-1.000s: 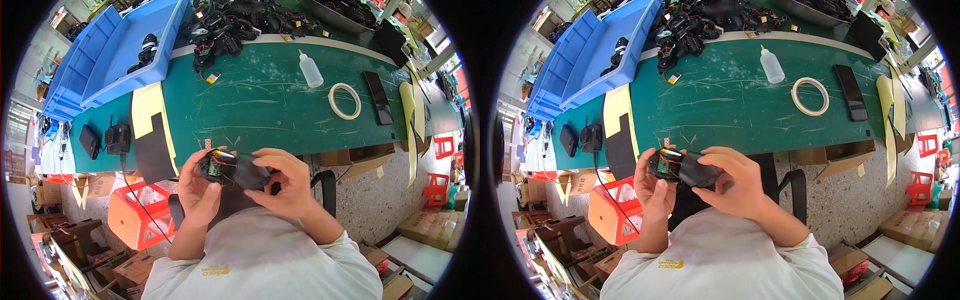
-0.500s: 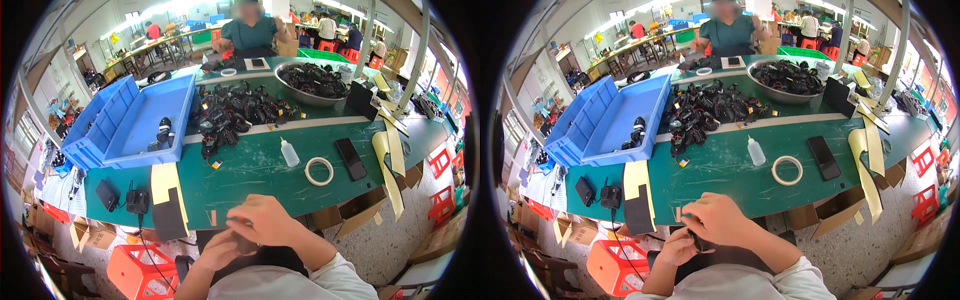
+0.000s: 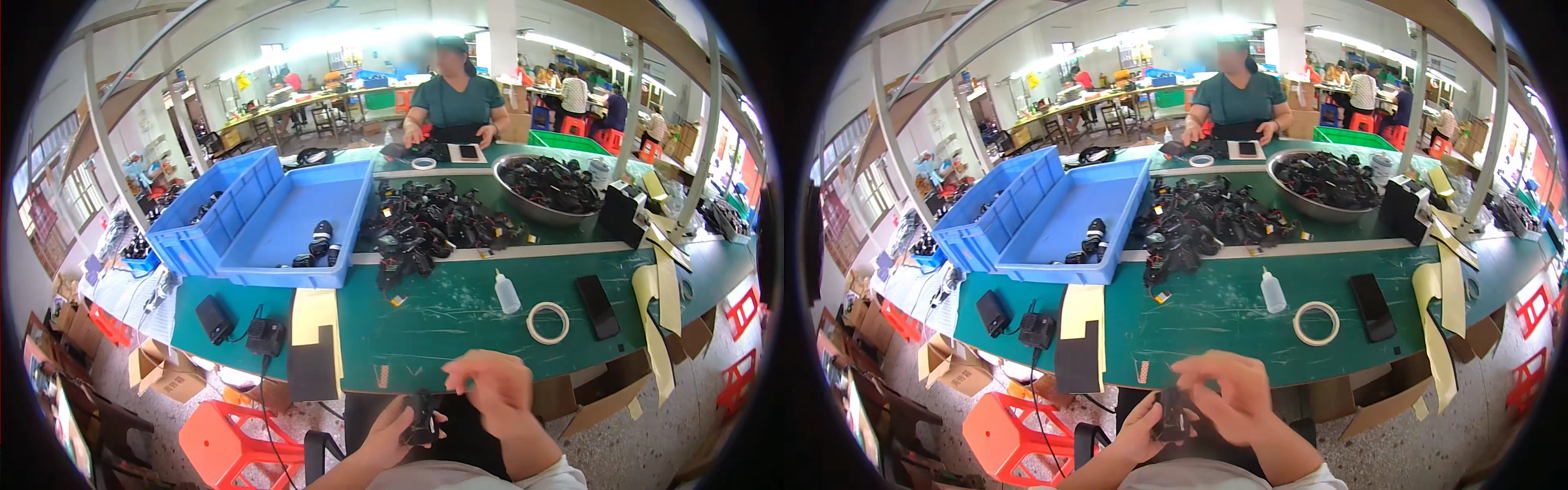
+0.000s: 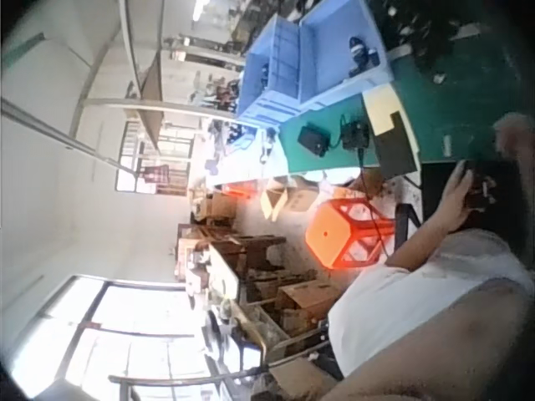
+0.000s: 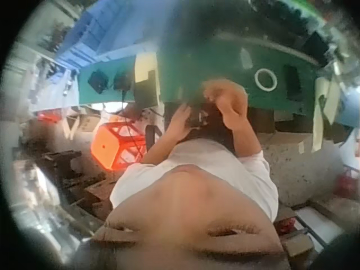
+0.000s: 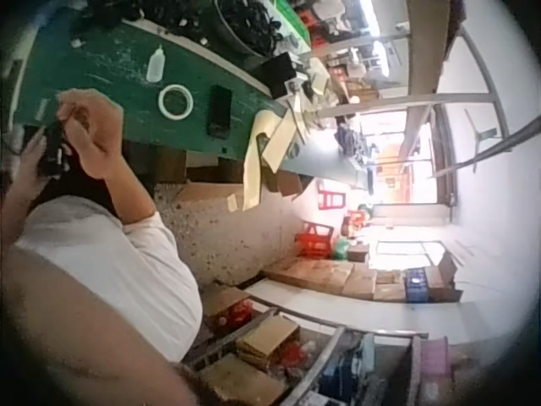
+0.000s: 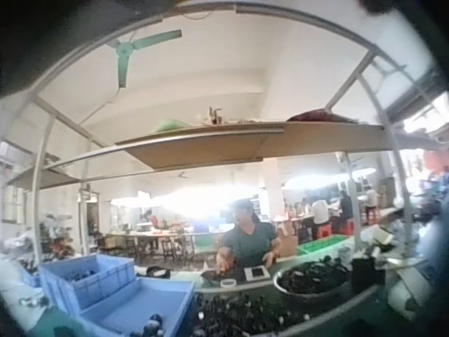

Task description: Assemble electronic device components by applying adhesive, tape, and connecting wires.

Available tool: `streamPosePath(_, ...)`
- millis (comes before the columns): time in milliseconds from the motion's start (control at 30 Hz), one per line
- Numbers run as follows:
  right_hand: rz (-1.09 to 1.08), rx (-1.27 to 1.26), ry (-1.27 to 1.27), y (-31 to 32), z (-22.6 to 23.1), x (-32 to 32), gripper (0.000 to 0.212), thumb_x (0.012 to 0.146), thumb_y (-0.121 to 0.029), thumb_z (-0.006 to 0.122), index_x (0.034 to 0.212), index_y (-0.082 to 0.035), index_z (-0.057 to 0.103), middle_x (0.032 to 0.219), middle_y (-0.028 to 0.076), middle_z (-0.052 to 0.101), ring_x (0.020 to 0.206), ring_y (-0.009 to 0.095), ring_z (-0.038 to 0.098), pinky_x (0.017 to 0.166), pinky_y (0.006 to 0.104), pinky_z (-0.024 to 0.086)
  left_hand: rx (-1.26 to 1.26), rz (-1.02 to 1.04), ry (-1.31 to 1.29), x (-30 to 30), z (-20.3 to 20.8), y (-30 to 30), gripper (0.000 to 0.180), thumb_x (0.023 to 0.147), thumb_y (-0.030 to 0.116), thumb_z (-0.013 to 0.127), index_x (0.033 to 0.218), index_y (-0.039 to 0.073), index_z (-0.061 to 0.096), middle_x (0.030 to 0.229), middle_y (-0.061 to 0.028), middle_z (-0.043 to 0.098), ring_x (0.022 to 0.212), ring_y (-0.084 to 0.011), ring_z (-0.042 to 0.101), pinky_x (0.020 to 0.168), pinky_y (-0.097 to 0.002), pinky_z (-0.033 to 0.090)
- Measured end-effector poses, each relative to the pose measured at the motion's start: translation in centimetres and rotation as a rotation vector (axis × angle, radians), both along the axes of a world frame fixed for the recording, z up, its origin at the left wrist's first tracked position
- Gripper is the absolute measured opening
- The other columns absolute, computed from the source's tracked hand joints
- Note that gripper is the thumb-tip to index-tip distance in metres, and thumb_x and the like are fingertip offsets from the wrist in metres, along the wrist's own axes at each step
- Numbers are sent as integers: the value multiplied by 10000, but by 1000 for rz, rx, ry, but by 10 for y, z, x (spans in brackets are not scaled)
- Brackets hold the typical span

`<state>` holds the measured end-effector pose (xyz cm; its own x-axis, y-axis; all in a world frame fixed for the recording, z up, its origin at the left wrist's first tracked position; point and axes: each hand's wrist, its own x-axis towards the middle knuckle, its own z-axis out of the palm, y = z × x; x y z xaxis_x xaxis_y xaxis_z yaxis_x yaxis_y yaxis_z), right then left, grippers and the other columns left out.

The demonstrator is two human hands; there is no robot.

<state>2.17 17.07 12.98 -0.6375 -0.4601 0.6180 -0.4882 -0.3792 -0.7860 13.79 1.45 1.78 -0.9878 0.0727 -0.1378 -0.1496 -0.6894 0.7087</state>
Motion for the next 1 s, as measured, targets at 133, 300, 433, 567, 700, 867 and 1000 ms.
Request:
streamPosePath(133, 598, -536, -94, 11, 84, 52, 497, 942, -393, 590, 1153, 56, 586, 1032, 234, 626, 799, 328, 670, 784, 560, 495, -78, 172, -155, 5, 14, 4, 543, 993, 487, 450, 1370, 114, 333, 1113, -230, 625, 854, -299, 660, 666, -357, 502)
streamPosePath(300, 644, -698, -98, 66, 41, 70, 508, 927, -384, 621, 1209, 32, 551, 1136, 238, 617, 833, 346, 667, 831, 628, 465, -114, 298, -58, -1, -11, 5, 511, 1008, 528, 361, 1251, 89, 459, 990, -220, 650, 683, -288, 625, 576, -366, 482)
streamPosePath(433, 571, -780, -106, 138, -6, 57, 398, 938, -349, 599, 1139, -7, 604, 1041, 189, 629, 804, 335, 660, 757, 557, 489, -84, 521, -32, 6, -8, 7, 513, 1011, 538, 342, 1287, 129, 483, 1103, -167, 629, 942, -273, 622, 688, -361, 503)
streamPosePath(567, 521, -846, -35, 63, -9, 52, 305, 950, -315, 578, 1070, -46, 656, 946, 141, 642, 775, 325, 653, 683, 486, 512, -124, 489, 148, -14, -7, 17, 541, 1013, 532, 347, 1431, 188, 359, 1183, -159, 605, 1081, -275, 584, 846, -403, 486)
streamPosePath(700, -103, 74, 213, 59, -53, 32, 237, 812, -147, 720, 914, 41, 617, 926, 136, 638, 794, 191, 608, 710, 342, 515, -114, 582, 194, -4, -5, 34, 562, 1009, 539, 352, 1448, 189, 318, 1254, -163, 575, 1115, -272, 569, 889, -413, 480)
streamPosePath(867, 247, 30, -773, 24, -103, 55, 365, 919, 49, 557, 1277, 61, 487, 1096, 117, 640, 959, 120, 605, 797, 274, 518, -91, 582, 318, -6, -3, 47, 538, 995, 405, 509, 1411, 223, 220, 1344, -315, 458, 1157, -348, 540, 984, -441, 437)
streamPosePath(1000, 207, 31, -824, 22, -104, 57, 345, 935, 29, 568, 1272, 73, 510, 1106, 132, 666, 992, 133, 628, 812, 287, 545, -73, 534, 279, 1, -3, 50, 575, 953, 308, 618, 1376, 244, 233, 1405, -310, 406, 1204, -336, 529, 966, -403, 456)
